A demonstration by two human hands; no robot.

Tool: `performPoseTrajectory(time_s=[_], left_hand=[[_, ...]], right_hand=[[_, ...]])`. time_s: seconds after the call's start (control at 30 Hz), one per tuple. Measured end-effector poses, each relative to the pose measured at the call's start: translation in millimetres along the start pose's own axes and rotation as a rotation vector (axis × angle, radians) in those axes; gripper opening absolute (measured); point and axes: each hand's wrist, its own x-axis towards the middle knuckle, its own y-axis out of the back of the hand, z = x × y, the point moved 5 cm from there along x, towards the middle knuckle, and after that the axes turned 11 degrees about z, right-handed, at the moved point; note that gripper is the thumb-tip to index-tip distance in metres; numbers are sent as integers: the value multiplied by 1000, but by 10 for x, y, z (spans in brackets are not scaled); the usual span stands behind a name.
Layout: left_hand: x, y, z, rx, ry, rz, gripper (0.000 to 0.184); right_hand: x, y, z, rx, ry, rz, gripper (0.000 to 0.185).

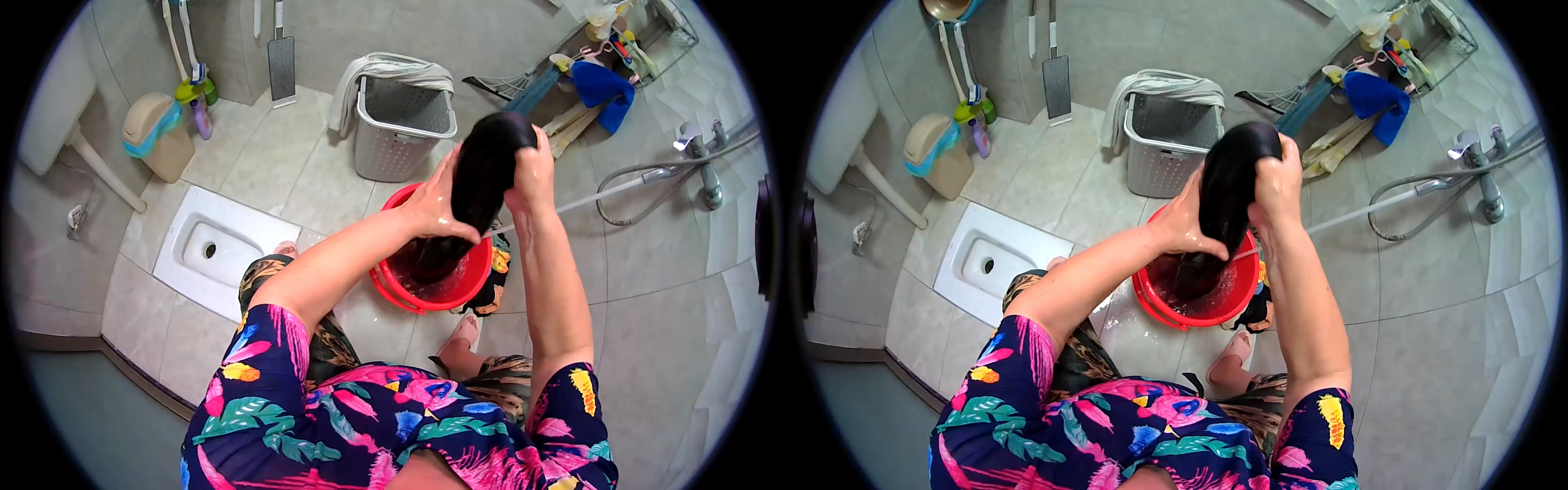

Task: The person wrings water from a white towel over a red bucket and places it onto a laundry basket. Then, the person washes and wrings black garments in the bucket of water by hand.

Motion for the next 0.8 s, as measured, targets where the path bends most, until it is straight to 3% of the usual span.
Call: performPoseTrajectory(time_s=[0.1, 0.13, 0.17, 0.23, 0.27, 0.33, 0.37, 0.4, 0.47, 0.53, 0.6, 0.63, 0.67, 0.7, 0.8], left_hand=[[222, 171, 2, -159, 241, 78, 133], [302, 239, -61, -263, 138, 146, 127], [395, 297, -167, -366, 198, 184, 121], [476, 500, -189, -594, 381, 229, 104], [534, 614, -268, -586, 334, 328, 85], [537, 741, -409, -884, 464, 344, 64], [522, 774, -509, -1045, 535, 368, 46], [508, 777, -648, -1212, 634, 330, 39], [473, 882, -656, -1468, 723, 307, 33], [395, 990, -775, -1407, 792, 303, 31], [302, 1034, -645, -1639, 845, 107, 36], [240, 998, -781, -1651, 873, 80, 42], [163, 1020, -781, -1712, 892, -24, 44], [115, 1015, -836, -1726, 902, 15, 46], [15, 1043, -839, -1729, 911, 74, 49]], right_hand=[[139, -506, -48, -19, -3, 23, 26], [149, -731, -92, -51, 25, -24, 21], [194, -938, -105, -46, 72, -33, 11], [183, -1322, -163, -155, 9, -161, 21], [185, -1479, -159, -223, -24, -246, 28], [296, -1746, -2, -287, -42, -447, 46], [320, -1794, -7, -424, 73, -531, 58], [409, -1787, 26, -451, 166, -510, 55], [621, -1645, 107, -489, 111, -509, 52], [1088, -1318, 721, -378, 14, -416, 53], [893, -1380, 1165, 181, -452, -571, 57], [701, -1373, 1341, 291, -660, -509, 57], [722, -1401, 1624, 312, -681, -608, 60], [737, -1444, 1913, 379, -734, -617, 64], [234, -1879, 1566, 699, -745, -946, 81]])
